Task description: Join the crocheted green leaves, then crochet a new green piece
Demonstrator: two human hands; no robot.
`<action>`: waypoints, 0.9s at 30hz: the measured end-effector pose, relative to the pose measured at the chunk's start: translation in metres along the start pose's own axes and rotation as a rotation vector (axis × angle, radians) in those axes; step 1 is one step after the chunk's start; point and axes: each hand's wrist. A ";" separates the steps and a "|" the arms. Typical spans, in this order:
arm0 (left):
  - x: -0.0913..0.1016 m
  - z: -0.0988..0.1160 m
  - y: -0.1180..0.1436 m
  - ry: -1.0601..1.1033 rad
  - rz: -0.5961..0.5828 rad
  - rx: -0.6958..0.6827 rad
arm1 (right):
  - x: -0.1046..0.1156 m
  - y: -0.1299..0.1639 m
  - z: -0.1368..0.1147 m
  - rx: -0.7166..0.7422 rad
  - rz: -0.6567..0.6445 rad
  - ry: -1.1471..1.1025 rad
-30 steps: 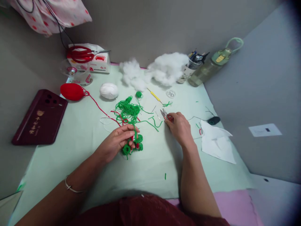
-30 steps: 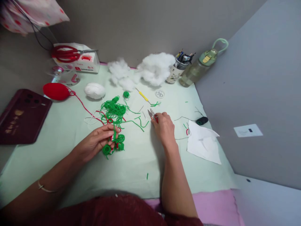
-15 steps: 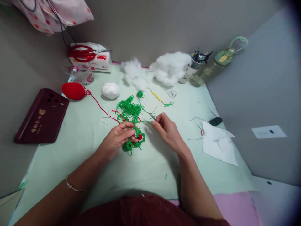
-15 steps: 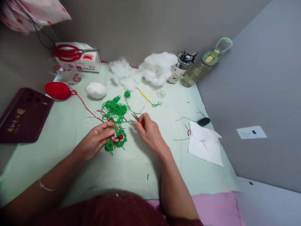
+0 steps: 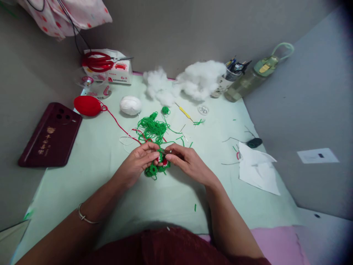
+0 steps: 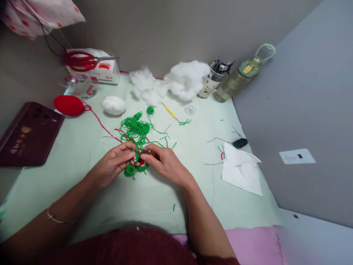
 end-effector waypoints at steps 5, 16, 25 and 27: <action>0.001 -0.001 -0.001 -0.008 -0.001 0.010 | -0.001 0.000 -0.002 -0.005 -0.007 -0.086; 0.003 -0.004 -0.001 -0.042 -0.040 0.028 | -0.006 -0.002 -0.002 0.005 -0.006 -0.085; 0.002 -0.003 -0.003 0.086 -0.051 -0.005 | 0.039 0.010 0.024 -0.207 0.604 0.225; 0.002 -0.003 -0.003 0.129 -0.063 -0.002 | 0.048 0.012 0.034 -0.305 0.670 0.462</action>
Point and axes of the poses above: each hand's wrist, its own y-axis away from the middle knuckle, its own x-axis out of the back of the hand, z = x × y, and after that the axes turned 4 degrees about y, right-handed
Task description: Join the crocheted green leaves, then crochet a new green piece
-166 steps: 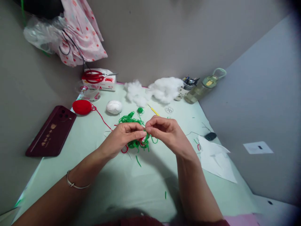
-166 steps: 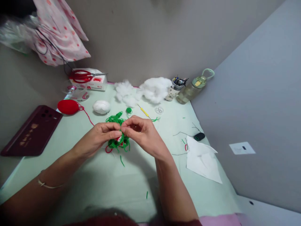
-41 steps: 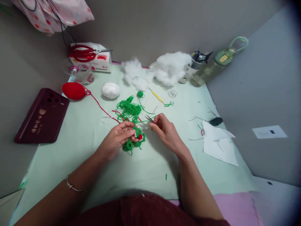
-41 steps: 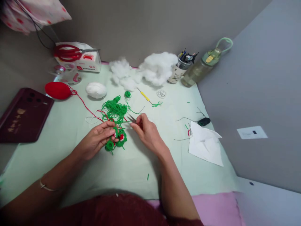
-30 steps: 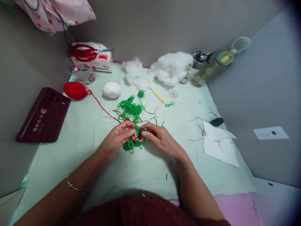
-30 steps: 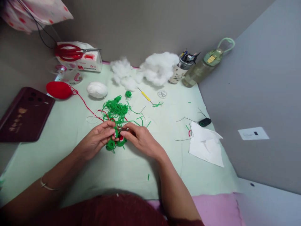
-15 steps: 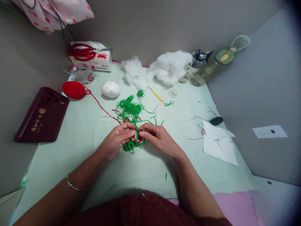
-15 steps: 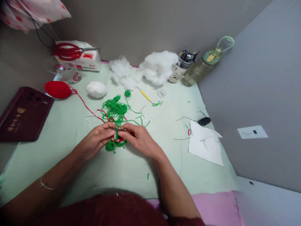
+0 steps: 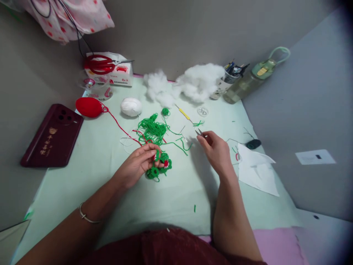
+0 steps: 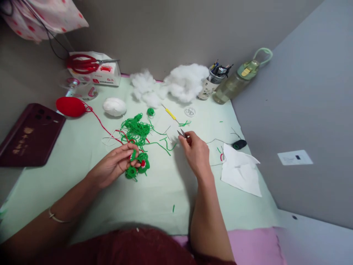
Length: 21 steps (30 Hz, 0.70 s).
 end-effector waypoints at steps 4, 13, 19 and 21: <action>-0.002 0.002 0.001 0.038 -0.020 0.019 | -0.004 0.000 0.003 0.094 0.121 0.073; -0.004 0.001 0.003 0.032 -0.036 0.048 | -0.022 0.030 -0.042 0.326 -0.700 -0.612; 0.000 0.004 0.005 -0.050 -0.030 0.000 | -0.015 0.031 -0.044 0.363 -0.721 -0.445; 0.003 0.005 0.007 -0.148 -0.033 -0.017 | -0.008 0.028 -0.045 0.385 -0.747 -0.392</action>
Point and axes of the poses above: each hand's wrist, its own y-axis away from the middle knuckle, its own x-axis out of the back of the hand, z = x × y, and after that the axes turned 4 degrees about y, right-handed
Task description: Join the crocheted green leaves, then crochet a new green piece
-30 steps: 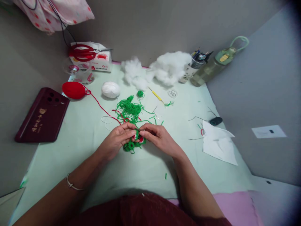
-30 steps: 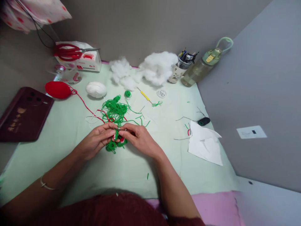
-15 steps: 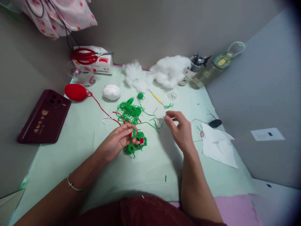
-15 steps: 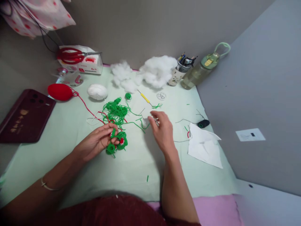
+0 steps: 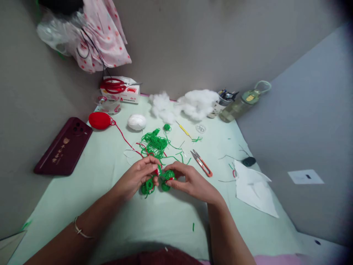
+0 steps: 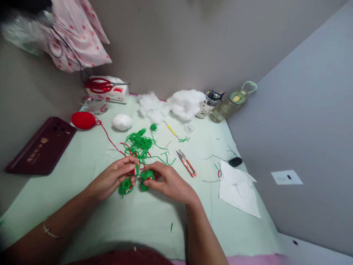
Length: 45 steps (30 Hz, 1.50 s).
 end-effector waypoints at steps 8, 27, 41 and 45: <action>0.012 -0.007 0.011 -0.348 0.035 -0.123 | 0.035 -0.043 -0.004 -0.213 0.282 0.682; -0.023 0.037 0.015 -0.649 0.208 -0.455 | 0.055 -0.043 -0.037 -0.073 0.256 0.061; -0.036 0.011 -0.009 -0.757 -0.086 -0.510 | -0.005 0.000 -0.023 -0.041 0.286 -0.382; -0.033 0.002 -0.008 -0.207 0.101 -0.260 | -0.008 0.003 -0.015 -0.073 0.057 -0.236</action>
Point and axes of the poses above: each hand's wrist, its own y-axis away from the middle knuckle, its own x-axis out of the back of the hand, z = x × y, and after that the axes turned 4 degrees about y, right-handed
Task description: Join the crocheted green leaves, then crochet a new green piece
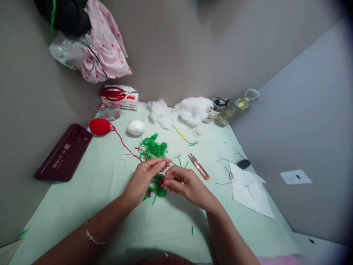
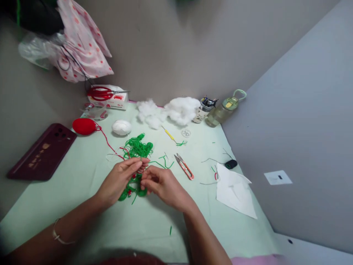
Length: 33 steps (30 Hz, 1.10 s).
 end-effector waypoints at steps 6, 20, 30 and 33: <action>0.006 0.003 0.006 0.138 0.122 0.081 | 0.034 -0.021 0.013 -0.237 0.367 0.971; 0.011 -0.014 0.019 -0.341 0.047 -0.144 | 0.030 -0.025 0.013 -0.173 0.383 0.505; 0.016 -0.031 0.015 -0.698 -0.056 -0.522 | -0.030 -0.010 0.004 -0.033 0.320 -0.410; 0.017 -0.031 0.015 -0.715 -0.050 -0.515 | -0.033 -0.011 0.007 -0.023 0.342 -0.355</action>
Point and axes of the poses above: each hand's wrist, its own y-axis away from the middle knuckle, its own x-axis out of the back of the hand, z = x × y, and after that the axes turned 4 degrees about y, right-handed
